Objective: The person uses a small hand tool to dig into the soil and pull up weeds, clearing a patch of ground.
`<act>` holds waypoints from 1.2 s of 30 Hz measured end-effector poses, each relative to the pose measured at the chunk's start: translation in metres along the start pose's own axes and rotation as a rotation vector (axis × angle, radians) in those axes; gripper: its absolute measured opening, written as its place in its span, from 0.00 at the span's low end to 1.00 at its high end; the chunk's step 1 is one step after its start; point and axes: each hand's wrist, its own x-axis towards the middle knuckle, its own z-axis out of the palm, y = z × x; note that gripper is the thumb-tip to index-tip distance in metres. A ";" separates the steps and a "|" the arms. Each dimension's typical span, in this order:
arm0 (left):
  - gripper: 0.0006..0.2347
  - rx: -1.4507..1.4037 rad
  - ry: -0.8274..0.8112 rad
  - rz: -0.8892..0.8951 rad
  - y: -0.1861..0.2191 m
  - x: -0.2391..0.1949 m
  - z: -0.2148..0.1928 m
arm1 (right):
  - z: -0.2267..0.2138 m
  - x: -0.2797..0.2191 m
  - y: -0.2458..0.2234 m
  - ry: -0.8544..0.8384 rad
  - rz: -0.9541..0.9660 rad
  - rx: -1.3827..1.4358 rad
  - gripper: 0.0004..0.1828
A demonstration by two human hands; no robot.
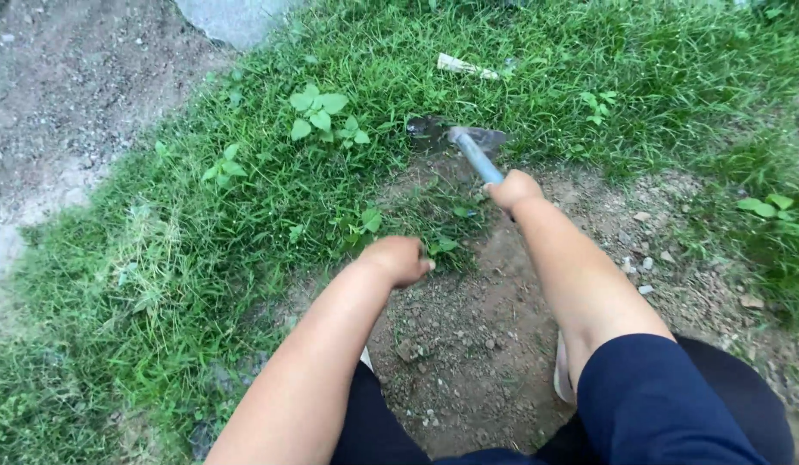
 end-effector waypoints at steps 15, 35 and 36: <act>0.23 -0.045 -0.101 -0.014 -0.072 0.064 0.041 | 0.217 0.134 0.055 -0.020 0.064 0.060 0.38; 0.28 -0.034 -0.135 -0.016 -0.058 0.075 0.054 | 0.010 0.030 -0.030 -0.355 -0.366 1.454 0.15; 0.28 -0.023 -0.130 -0.015 -0.059 0.077 0.055 | -0.006 0.041 -0.024 -0.374 -0.361 1.428 0.16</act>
